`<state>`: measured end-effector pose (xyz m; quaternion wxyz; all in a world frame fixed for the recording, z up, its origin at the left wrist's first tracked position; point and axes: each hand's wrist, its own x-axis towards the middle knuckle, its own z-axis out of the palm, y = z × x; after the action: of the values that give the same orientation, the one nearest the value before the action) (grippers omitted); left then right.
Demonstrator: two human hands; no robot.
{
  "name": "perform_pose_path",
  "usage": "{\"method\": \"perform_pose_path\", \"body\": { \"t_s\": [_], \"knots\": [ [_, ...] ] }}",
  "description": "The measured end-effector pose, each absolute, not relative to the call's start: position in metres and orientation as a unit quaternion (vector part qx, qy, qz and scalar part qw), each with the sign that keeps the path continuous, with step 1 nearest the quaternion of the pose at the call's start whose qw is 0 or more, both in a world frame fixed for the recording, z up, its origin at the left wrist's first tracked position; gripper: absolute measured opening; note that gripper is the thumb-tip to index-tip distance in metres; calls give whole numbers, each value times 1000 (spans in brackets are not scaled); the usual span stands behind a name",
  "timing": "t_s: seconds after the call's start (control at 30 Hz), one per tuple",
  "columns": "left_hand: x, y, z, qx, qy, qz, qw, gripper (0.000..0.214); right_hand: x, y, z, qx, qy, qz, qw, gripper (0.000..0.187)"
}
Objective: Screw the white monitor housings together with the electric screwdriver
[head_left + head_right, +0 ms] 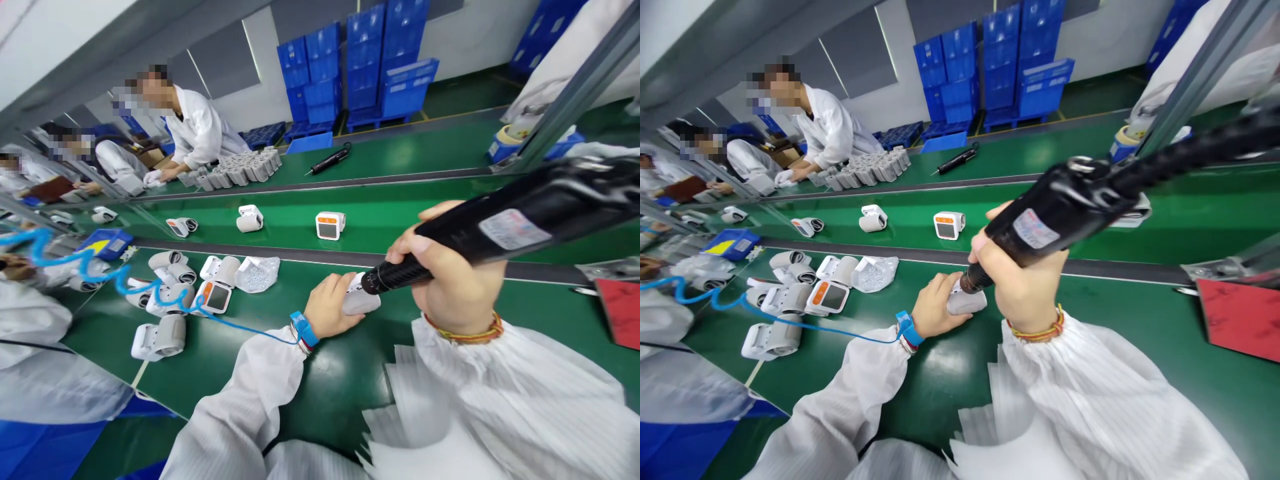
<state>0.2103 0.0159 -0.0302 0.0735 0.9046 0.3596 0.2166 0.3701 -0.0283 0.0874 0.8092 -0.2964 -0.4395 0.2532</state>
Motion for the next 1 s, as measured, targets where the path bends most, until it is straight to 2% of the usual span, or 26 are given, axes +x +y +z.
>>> {"method": "perform_pose_path", "body": {
  "t_s": [0.27, 1.0],
  "knots": [
    [211, 14, -28, 914, 346, 206, 45, 78, 365, -17, 71, -334, -434, 261, 795, 16],
    [212, 13, -21, 920, 342, 185, 47, 75, 369, -10, 75, -343, -410, 281, 797, 13]
  ]
}}
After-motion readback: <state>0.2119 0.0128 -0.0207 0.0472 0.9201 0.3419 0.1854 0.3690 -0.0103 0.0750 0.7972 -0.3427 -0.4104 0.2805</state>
